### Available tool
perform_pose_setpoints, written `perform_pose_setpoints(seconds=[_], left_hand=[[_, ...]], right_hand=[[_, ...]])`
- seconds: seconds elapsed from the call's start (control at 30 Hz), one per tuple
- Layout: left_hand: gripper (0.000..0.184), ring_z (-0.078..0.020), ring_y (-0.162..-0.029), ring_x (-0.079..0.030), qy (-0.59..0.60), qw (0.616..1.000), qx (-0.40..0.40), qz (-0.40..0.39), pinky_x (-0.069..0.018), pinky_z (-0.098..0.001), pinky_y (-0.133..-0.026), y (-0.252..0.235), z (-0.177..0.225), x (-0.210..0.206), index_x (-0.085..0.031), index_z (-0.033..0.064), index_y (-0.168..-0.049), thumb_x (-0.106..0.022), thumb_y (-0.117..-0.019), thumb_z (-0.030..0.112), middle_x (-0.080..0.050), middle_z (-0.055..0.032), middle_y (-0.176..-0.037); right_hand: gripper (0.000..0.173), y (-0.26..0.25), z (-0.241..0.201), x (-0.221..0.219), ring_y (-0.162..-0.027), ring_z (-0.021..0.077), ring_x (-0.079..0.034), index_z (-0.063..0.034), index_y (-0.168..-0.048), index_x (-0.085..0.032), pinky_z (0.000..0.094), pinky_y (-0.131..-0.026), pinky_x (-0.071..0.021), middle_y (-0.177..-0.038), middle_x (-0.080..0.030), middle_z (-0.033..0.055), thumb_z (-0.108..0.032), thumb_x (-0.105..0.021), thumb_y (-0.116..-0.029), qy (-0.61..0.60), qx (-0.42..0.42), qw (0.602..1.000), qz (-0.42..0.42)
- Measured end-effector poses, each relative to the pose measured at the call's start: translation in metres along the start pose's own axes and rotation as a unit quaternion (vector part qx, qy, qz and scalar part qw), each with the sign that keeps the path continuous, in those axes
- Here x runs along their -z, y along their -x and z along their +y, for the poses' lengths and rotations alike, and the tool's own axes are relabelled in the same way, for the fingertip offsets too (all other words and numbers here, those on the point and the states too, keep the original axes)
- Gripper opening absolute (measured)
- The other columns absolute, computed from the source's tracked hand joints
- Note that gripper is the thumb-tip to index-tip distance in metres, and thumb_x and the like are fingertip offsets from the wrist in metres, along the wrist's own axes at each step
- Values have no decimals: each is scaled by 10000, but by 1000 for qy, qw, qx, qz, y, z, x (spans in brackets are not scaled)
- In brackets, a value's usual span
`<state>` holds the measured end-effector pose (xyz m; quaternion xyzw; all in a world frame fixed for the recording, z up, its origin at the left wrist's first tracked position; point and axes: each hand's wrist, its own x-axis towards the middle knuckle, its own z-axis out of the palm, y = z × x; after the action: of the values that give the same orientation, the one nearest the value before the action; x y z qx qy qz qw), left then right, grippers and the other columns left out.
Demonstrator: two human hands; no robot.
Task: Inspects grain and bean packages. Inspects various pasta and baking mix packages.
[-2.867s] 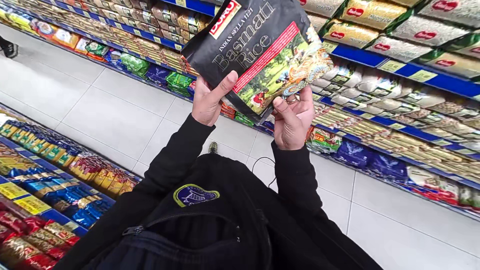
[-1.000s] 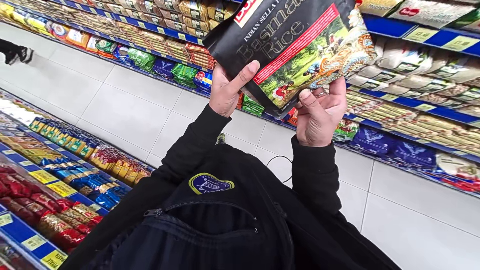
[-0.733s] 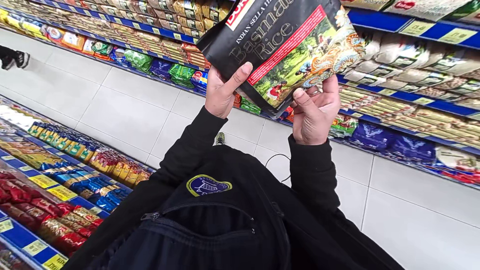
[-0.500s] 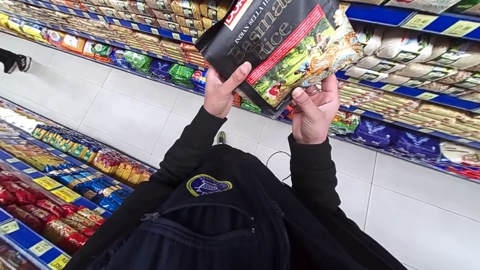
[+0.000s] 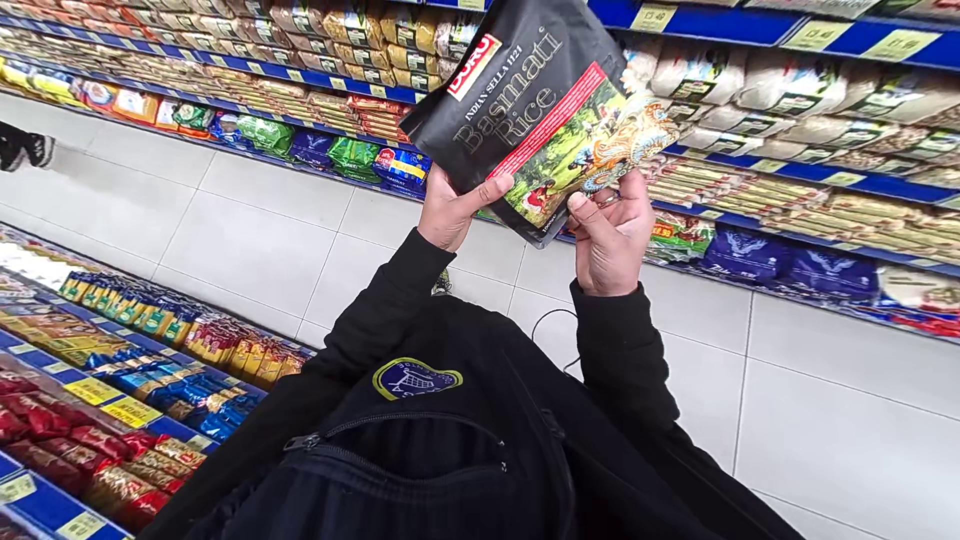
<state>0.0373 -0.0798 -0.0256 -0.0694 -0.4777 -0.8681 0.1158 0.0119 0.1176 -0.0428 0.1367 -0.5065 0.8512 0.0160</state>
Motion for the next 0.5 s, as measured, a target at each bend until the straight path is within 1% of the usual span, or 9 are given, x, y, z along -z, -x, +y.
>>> perform_pose_setpoints(seconds=[0.07, 0.13, 0.2, 0.27, 0.3, 0.37, 0.43, 0.5], left_hand=[[809, -276, -1187, -649, 17, 1000, 17, 13, -572, -480, -980, -2, -10, 5, -346, 67, -1472, -830, -824, 30, -608, -144, -1342], [801, -275, -1158, -663, 31, 999, 38, 22, -579, -480, -965, -6, -21, 12, -366, 77, -1453, -837, -808, 17, -627, -138, -1315], [768, -279, -1121, -680, 41, 996, 69, 40, -592, -472, -933, -11, -33, 23, -405, 81, -1435, -833, -801, 2, -651, -146, -1283], [709, -290, -1068, -701, 45, 990, 110, 72, -600, -467, -908, -19, -47, 35, -452, 56, -1407, -800, -800, -56, -679, -168, -1230], [685, -294, -1051, -706, 41, 987, 131, 87, -601, -465, -903, -23, -54, 42, -459, 42, -1402, -770, -807, -91, -685, -176, -1212], [659, -310, -1040, -708, 34, 977, 174, 118, -603, -474, -900, -31, -71, 56, -444, 12, -1405, -712, -825, -147, -681, -199, -1199], [624, -319, -1023, -708, 34, 967, 209, 142, -604, -483, -897, -41, -91, 70, -422, -23, -1396, -679, -844, -156, -671, -222, -1180], [622, -324, -1023, -702, 51, 956, 235, 166, -600, -489, -904, -52, -113, 85, -388, -39, -1397, -671, -854, -150, -657, -236, -1179]], right_hand=[[538, 0, 8, 6, -977, 168, -691, -107, -1384, -453, 354, -860, -608, -1161, -649, 54, 8, -679, -910, 11, -21, 1000, 7], [608, -2, 20, 13, -998, 200, -700, -90, -1450, -422, 381, -866, -617, -1211, -652, 85, 2, -684, -909, 14, -44, 999, 16], [652, -5, 33, 19, -992, 228, -709, -78, -1490, -390, 409, -867, -623, -1208, -657, 108, 5, -677, -911, 24, -66, 997, 23], [640, -8, 48, 26, -969, 247, -724, -59, -1474, -391, 422, -867, -629, -1178, -674, 126, -20, -690, -909, 42, -88, 995, 34], [631, -10, 56, 30, -966, 258, -724, -38, -1471, -390, 425, -869, -628, -1171, -674, 142, -25, -689, -916, 50, -98, 993, 38], [598, -12, 74, 38, -971, 277, -729, 4, -1456, -386, 428, -858, -633, -1182, -675, 174, -26, -667, -929, 67, -125, 989, 43], [605, -15, 93, 47, -978, 287, -731, 34, -1468, -363, 428, -835, -641, -1178, -682, 187, -37, -651, -941, 79, -155, 983, 50], [629, -23, 109, 55, -991, 306, -729, 40, -1491, -348, 446, -812, -650, -1186, -680, 197, -72, -651, -952, 85, -198, 975, 60]])
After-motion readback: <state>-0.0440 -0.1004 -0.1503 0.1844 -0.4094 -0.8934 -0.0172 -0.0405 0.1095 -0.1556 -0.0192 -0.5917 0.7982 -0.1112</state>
